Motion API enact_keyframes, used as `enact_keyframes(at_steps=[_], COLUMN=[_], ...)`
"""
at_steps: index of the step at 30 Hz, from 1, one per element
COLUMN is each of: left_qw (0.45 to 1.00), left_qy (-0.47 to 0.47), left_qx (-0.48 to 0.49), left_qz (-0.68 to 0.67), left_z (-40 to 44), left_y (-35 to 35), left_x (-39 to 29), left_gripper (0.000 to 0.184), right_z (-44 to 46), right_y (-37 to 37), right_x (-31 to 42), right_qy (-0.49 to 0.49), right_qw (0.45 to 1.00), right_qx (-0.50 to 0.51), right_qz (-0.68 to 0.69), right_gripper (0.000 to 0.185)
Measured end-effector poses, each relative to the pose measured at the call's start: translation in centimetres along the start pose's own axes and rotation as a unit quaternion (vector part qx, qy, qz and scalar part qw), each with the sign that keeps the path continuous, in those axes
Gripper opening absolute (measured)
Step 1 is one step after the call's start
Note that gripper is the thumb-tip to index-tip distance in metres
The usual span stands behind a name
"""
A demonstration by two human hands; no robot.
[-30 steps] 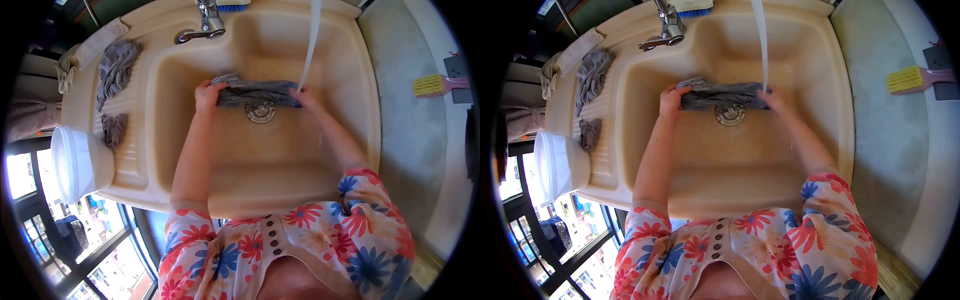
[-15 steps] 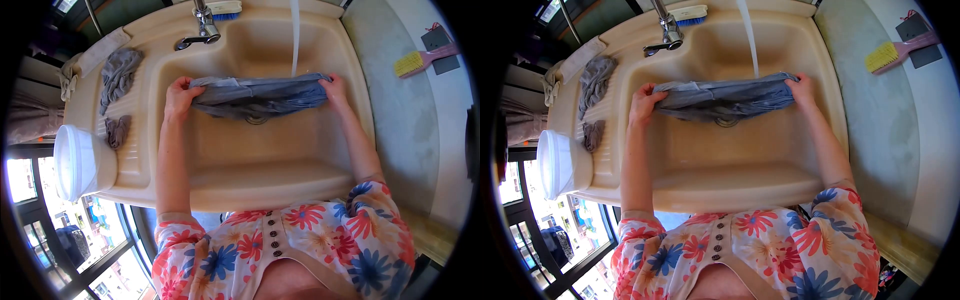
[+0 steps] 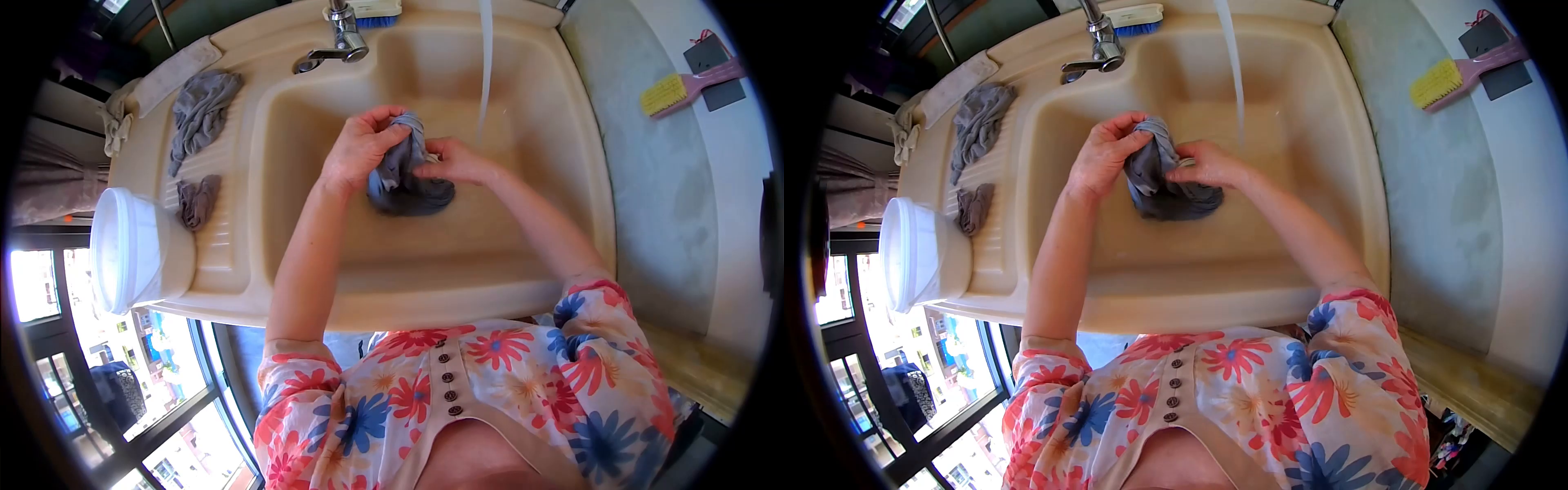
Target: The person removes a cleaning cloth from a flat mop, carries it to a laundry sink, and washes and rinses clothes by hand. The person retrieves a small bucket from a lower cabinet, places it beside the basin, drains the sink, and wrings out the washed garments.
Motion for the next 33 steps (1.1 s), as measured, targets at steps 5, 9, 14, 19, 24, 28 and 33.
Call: enact_keyframes(at_steps=[5,9,14,19,24,28,33], left_qw=[0.868,0.74,0.776,0.985,0.998,0.963,0.893], left_qy=[-0.019,0.034,0.127,0.096,0.035,-0.008,-0.197], left_qx=[-0.005,-0.043,-0.103,-0.072,-0.049,-0.074,-0.168], left_qz=[0.496,0.671,0.609,-0.123,0.016,0.259,0.369], left_z=[-1.0,-0.8,-0.5,0.0,-2.5,-4.6,-8.4], left_y=[3.8,5.1,9.3,8.8,9.1,10.6,11.4], left_x=[0.3,4.6,10.0,9.1,-1.5,-9.1,-18.9], left_gripper=[0.032,0.033,0.027,0.023,0.021,0.021,0.021], right_z=[-1.8,-1.7,-2.8,-5.1,-8.6,-11.1,-14.0], right_y=[3.3,3.5,5.7,8.4,14.6,19.9,20.1], right_x=[2.5,8.0,12.9,13.9,13.4,12.0,20.4], right_qy=[-0.086,0.002,0.062,0.084,0.114,0.145,0.234], right_qw=[0.92,0.882,0.853,0.865,0.934,0.939,0.894], right_qx=[-0.127,-0.086,-0.075,-0.113,-0.173,-0.284,-0.381], right_qz=[0.361,0.463,0.513,0.481,0.292,0.132,-0.015], right_gripper=[0.017,0.011,0.018,0.023,0.012,0.007,0.01])
Point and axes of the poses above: each hand's wrist, its own z-axis towards the middle knuckle, its own y-axis out of the back of the hand, x = y × z, the point moved 7 cm from there along z, towards the middle knuckle, and after that the axes turned 14 degrees about z, right-handed, at the moved point
